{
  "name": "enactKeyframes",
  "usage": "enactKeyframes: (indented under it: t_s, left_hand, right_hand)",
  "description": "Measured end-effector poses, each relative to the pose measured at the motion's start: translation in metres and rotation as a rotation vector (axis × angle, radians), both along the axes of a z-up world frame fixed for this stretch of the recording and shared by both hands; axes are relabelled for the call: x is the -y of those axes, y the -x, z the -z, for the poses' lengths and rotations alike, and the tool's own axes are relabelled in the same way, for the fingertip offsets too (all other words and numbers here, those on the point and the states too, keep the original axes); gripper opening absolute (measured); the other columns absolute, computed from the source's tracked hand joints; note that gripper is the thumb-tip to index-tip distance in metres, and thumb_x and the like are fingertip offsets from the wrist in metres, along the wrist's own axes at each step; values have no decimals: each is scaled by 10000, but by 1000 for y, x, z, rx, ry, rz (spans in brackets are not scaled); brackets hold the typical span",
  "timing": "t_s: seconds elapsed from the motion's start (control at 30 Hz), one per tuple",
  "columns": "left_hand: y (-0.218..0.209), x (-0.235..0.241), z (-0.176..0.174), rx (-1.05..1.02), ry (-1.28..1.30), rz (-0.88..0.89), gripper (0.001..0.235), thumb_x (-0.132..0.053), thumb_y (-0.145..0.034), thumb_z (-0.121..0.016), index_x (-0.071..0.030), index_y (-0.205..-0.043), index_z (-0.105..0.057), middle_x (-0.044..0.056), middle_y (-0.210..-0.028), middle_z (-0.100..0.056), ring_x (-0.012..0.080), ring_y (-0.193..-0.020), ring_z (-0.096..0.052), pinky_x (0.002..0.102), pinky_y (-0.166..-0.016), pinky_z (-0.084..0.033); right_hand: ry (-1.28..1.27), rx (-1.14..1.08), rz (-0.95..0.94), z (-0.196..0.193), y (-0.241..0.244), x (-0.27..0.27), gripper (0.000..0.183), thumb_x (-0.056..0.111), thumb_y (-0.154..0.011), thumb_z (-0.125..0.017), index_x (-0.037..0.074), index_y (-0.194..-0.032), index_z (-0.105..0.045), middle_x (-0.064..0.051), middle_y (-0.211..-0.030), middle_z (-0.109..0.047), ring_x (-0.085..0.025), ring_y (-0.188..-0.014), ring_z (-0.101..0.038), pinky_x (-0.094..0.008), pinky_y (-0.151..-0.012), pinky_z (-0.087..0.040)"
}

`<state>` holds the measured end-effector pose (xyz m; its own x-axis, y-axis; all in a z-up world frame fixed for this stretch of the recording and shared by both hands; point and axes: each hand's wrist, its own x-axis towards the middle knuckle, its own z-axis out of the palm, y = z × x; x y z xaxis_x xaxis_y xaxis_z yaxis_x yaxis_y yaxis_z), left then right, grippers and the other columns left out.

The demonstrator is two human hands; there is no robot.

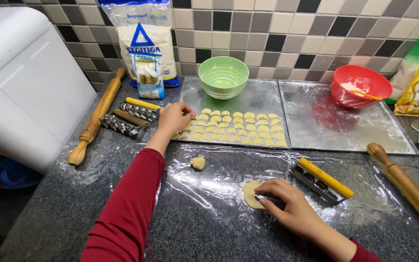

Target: Shaping small pieces of dough into crescents and placing them on a baking tray

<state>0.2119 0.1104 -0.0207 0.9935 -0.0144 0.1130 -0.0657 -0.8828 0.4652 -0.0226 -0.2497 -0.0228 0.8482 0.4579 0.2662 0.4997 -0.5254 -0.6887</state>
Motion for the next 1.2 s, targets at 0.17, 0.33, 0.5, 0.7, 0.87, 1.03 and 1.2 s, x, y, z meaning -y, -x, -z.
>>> enactKeyframes:
  t_s: [0.17,0.33,0.5,0.7,0.87,1.03,1.2]
  left_hand:
    - [1,0,4,82,-67,-10,191,-459,-905,-702,-281,-915,-767,25,-1119,-692,318,-1125,-525,462,-948,-333]
    - [-6,-10,22,447,-290,83,240,-486,-896,-699,-288,-900,-834,-74,-1197,-707,310,-1100,-489,473,-840,-337]
    - [33,-8,15,380,-412,84,433,-561,-1049,-451,-285,-1184,-757,8,-1498,-579,344,-1418,-389,598,-1075,-322]
    - [83,25,-5,627,-330,123,384,-538,-1024,-525,-299,-1272,-696,11,-1491,-557,283,-1376,-399,497,-1045,-251]
    - [161,83,-16,607,-210,397,241,-469,-970,-603,-324,-1129,-709,-72,-1104,-676,188,-1080,-583,406,-910,-365]
    - [219,115,-14,263,-79,662,361,-424,-942,-638,-236,-1247,-688,25,-1246,-669,272,-1147,-610,429,-904,-424]
    - [218,121,-13,43,-170,621,551,-557,-890,-664,-294,-1369,-597,-25,-1507,-524,266,-1415,-428,500,-1077,-335]
  right_hand:
    - [-30,110,48,-13,0,4,224,249,-904,-692,131,-1080,-767,-38,-1064,-751,-186,-1030,-708,-320,-898,-538]
    - [-47,469,14,-45,2,10,163,110,-921,-666,67,-1067,-721,-78,-1033,-725,-224,-934,-682,-334,-851,-539]
    - [246,735,397,-40,-21,51,222,221,-856,-765,202,-1077,-752,24,-1013,-722,-228,-960,-684,-351,-833,-495]
    - [639,82,555,-41,-22,77,318,286,-880,-695,124,-1152,-726,-88,-1010,-746,-344,-988,-728,-446,-837,-594]
    - [449,222,486,-39,-16,63,305,280,-929,-671,137,-1198,-683,-74,-986,-741,-334,-942,-741,-454,-773,-597]
    - [278,338,268,-46,16,17,378,278,-932,-662,198,-1300,-631,-74,-908,-723,-342,-836,-735,-456,-692,-598]
    - [532,537,185,-28,22,1,334,280,-950,-605,210,-1277,-610,5,-799,-617,-254,-660,-714,-374,-558,-580]
